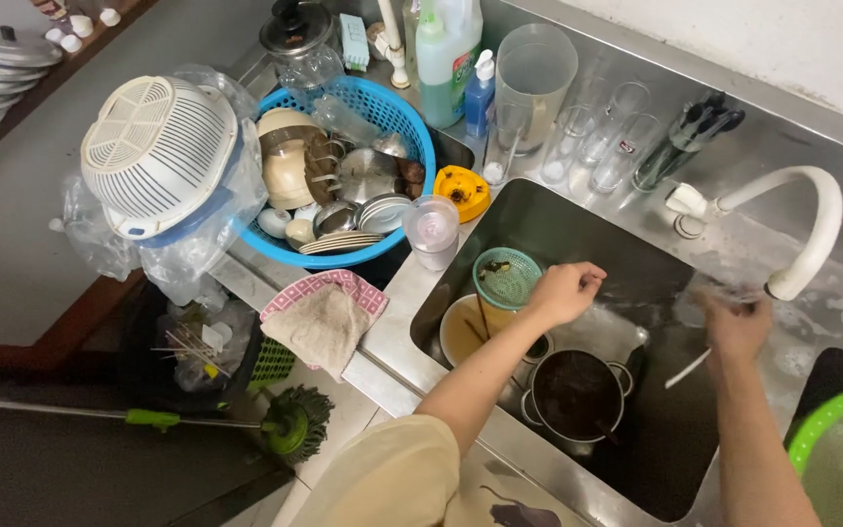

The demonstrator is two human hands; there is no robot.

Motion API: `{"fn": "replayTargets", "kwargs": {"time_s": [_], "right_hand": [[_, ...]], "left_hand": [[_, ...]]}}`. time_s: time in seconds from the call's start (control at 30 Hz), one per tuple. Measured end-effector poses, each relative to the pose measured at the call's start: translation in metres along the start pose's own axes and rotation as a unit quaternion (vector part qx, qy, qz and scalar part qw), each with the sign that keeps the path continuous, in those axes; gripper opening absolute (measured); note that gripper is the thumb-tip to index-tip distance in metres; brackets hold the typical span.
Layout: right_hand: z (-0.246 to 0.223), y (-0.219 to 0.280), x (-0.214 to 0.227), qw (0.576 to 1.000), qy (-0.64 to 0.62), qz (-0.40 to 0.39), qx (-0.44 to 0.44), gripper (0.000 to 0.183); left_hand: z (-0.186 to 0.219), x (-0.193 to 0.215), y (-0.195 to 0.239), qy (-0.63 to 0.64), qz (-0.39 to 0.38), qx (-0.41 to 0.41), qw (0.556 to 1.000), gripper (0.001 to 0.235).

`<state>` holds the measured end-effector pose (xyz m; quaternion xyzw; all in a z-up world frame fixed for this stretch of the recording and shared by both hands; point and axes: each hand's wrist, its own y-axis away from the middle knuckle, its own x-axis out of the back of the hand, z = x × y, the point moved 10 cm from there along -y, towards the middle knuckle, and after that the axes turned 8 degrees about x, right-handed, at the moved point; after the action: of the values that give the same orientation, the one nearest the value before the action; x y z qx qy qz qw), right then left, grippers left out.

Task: The person rinses two plastic cups in a sink, carries them to a table, and wipes the interior and exterior of both cups with a white cloth.

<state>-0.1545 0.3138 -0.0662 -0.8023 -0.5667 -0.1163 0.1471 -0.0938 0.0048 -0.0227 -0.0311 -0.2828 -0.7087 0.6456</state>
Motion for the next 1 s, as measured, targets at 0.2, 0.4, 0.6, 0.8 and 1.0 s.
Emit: {"fn": "replayTargets", "kwargs": {"time_s": [0.2, 0.4, 0.6, 0.8, 1.0], "right_hand": [[-0.003, 0.015, 0.009, 0.999, -0.008, 0.051, 0.011, 0.069], [-0.01, 0.023, 0.026, 0.994, -0.017, 0.099, 0.043, 0.052], [0.004, 0.03, 0.018, 0.979, -0.113, 0.126, -0.117, 0.054], [0.01, 0.066, -0.013, 0.936, -0.162, 0.09, -0.3, 0.033], [0.047, 0.102, -0.115, 0.734, -0.5, -0.126, -0.442, 0.049]], "left_hand": [[-0.008, 0.005, 0.01, 0.016, -0.023, -0.001, 1.0, 0.032], [-0.027, 0.027, 0.019, 0.014, 0.013, -0.018, 1.0, 0.03], [-0.001, 0.088, 0.076, -0.046, 0.048, -0.048, 0.997, 0.031], [-0.005, 0.186, 0.115, 0.074, 0.199, -0.096, 0.972, 0.026], [-0.051, 0.241, 0.146, 0.215, 0.268, -0.055, 0.938, 0.02]]}}
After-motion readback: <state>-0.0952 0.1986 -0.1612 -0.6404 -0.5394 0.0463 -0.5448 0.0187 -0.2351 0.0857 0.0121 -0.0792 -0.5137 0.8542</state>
